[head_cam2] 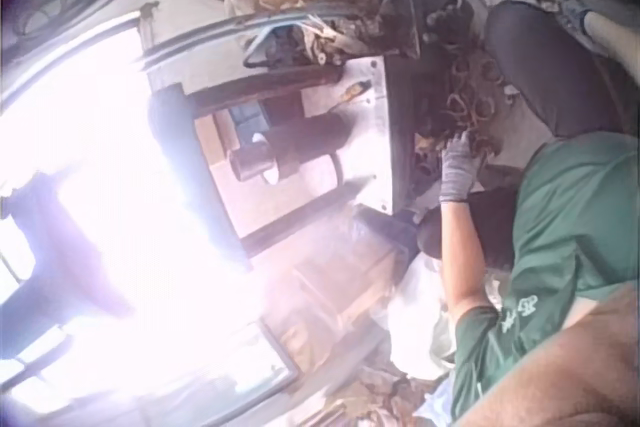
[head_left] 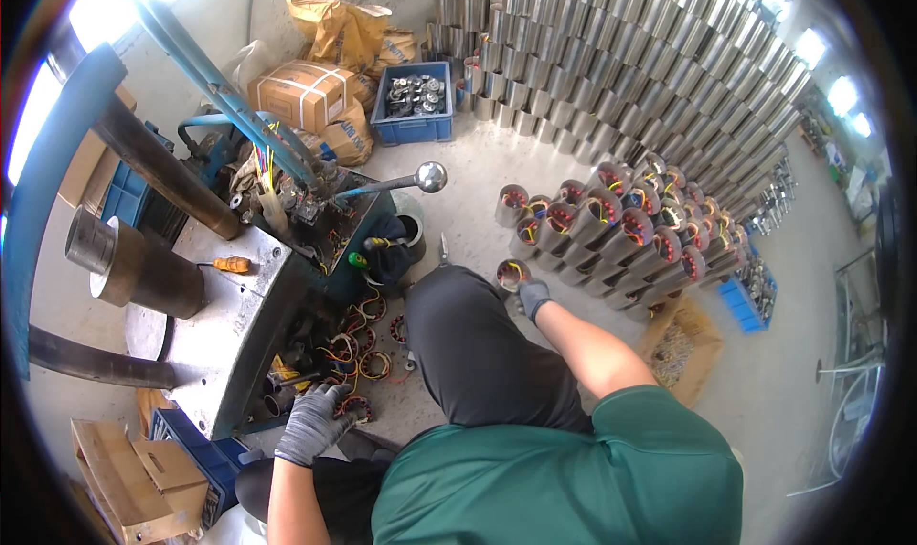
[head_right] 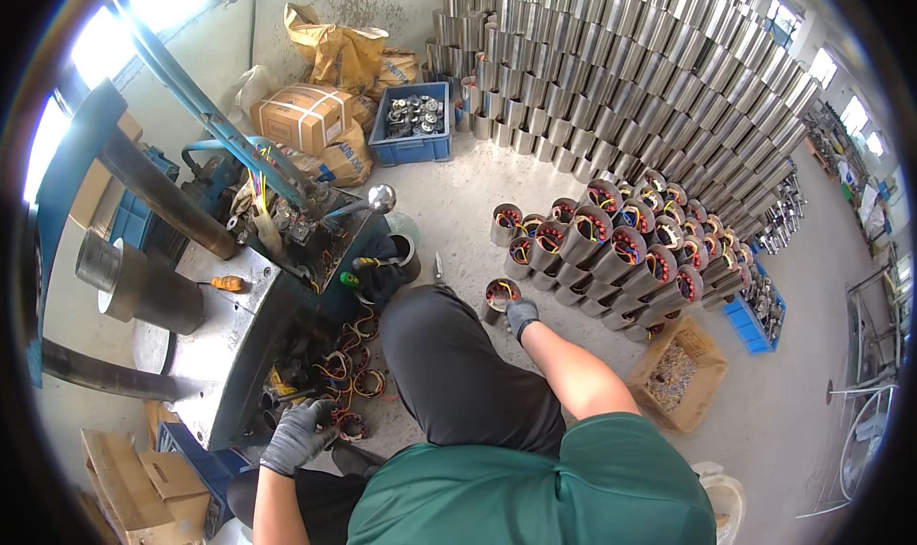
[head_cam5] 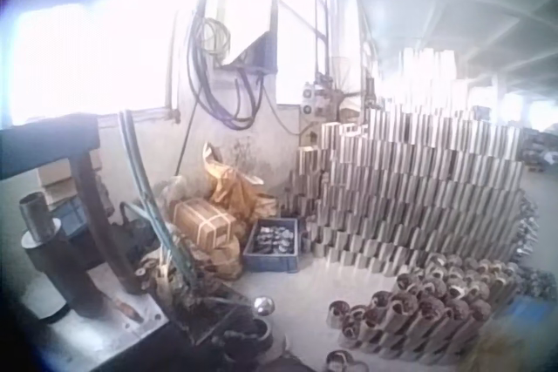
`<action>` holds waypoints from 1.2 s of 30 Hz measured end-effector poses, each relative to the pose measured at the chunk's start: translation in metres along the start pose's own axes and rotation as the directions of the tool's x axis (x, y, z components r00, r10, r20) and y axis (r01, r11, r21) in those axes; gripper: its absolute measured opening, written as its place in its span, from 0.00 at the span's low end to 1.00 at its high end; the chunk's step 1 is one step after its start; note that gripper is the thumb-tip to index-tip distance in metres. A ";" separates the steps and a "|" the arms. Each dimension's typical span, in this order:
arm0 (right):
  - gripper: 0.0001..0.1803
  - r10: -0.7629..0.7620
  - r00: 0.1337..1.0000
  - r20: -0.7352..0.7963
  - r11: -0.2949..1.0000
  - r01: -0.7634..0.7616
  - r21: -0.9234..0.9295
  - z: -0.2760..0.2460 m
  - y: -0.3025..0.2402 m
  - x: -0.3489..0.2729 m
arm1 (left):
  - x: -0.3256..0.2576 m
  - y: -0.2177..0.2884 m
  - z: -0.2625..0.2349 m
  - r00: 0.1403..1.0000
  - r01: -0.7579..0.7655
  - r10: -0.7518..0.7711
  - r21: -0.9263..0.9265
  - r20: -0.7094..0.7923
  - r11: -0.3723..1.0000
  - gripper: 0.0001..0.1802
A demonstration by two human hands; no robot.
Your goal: The recorder uses a press machine and hand tools to assemble or repair electric motor components, specifically a stator with copper windings.
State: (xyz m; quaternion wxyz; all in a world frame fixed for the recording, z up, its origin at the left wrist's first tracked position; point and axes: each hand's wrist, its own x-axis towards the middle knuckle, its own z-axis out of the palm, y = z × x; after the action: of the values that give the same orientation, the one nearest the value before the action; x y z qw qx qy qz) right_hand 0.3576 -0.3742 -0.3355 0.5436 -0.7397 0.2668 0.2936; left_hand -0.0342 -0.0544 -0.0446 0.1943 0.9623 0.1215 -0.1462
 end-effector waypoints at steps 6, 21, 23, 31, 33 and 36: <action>0.12 -0.076 0.970 -0.229 0.997 0.072 -0.026 0.002 0.023 0.103 | 0.022 -0.011 0.021 0.995 0.039 -0.040 0.017 0.096 0.999 0.30; 0.11 0.141 0.981 0.137 0.751 -0.196 0.630 0.078 -0.029 0.139 | 0.032 -0.029 0.036 0.937 0.200 -0.221 0.104 0.272 0.974 0.30; 0.11 0.222 0.965 0.141 0.647 -0.254 0.719 0.095 -0.043 0.146 | 0.029 -0.032 0.037 0.915 0.256 -0.270 0.085 0.302 0.963 0.30; 0.22 0.190 0.981 -0.033 0.675 -0.106 0.730 0.114 -0.064 0.181 | 0.026 -0.033 0.042 0.915 0.229 -0.245 0.087 0.321 0.970 0.29; 0.22 0.051 0.998 0.026 0.697 -0.054 0.715 0.098 -0.052 0.183 | 0.034 -0.029 0.040 0.933 0.201 -0.214 0.076 0.290 0.977 0.29; 0.22 0.075 0.961 0.267 0.924 -0.168 0.344 0.141 -0.040 0.117 | 0.005 -0.045 0.046 0.991 0.089 -0.102 0.151 0.083 0.985 0.27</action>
State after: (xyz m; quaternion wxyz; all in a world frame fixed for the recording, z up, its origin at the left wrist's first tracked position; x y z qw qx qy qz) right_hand 0.4458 -0.2372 -0.4279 0.6806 -0.5657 0.2917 0.3629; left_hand -0.0537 -0.0322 -0.1023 0.1209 0.9595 0.1474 -0.2075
